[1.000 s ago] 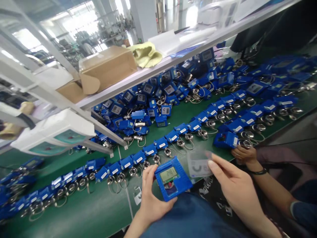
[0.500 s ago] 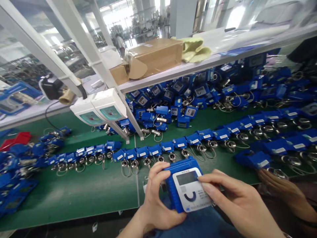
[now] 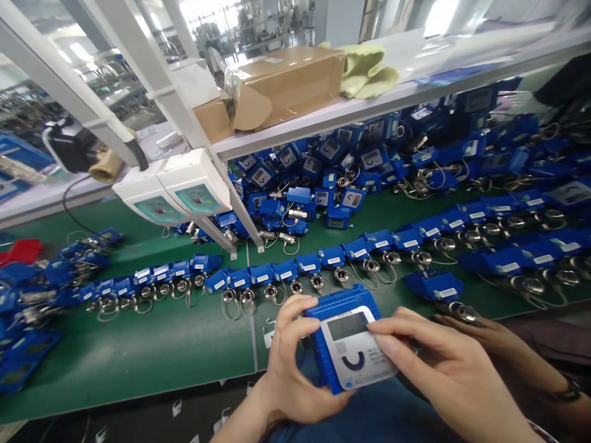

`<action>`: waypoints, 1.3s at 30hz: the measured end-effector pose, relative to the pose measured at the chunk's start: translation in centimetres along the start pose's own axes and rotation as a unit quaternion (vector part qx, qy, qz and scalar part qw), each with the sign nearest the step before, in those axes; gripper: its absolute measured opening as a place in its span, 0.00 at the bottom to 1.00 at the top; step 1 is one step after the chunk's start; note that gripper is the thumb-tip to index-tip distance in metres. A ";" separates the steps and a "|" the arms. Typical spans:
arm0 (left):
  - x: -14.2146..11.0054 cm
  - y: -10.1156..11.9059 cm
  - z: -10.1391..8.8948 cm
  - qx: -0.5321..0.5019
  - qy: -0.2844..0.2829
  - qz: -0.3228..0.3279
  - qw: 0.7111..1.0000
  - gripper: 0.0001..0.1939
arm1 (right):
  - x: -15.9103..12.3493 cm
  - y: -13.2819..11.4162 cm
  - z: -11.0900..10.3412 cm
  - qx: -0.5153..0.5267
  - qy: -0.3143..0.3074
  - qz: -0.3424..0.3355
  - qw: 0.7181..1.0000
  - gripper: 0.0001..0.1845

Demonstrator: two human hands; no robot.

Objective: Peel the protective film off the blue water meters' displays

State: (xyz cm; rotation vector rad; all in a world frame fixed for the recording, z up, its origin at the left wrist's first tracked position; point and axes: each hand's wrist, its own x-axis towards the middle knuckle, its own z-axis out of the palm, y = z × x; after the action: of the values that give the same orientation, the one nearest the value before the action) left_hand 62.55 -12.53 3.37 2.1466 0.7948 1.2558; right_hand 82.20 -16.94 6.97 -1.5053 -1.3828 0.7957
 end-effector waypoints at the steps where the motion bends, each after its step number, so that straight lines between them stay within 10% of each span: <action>1: 0.0 0.0 0.0 -0.001 0.001 0.003 1.000 0.39 | 0.0 -0.1 0.0 0.003 0.001 -0.004 1.000 0.10; 39: 0.5 0.3 -0.2 0.079 -0.026 0.046 0.995 0.27 | 0.2 -0.4 0.2 -0.103 -0.031 -0.018 0.994 0.11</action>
State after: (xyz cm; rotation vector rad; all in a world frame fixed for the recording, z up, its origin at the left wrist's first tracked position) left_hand 62.61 -12.34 4.02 2.3567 0.8052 1.2124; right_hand 81.92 -16.71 7.28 -1.6192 -1.5719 0.6994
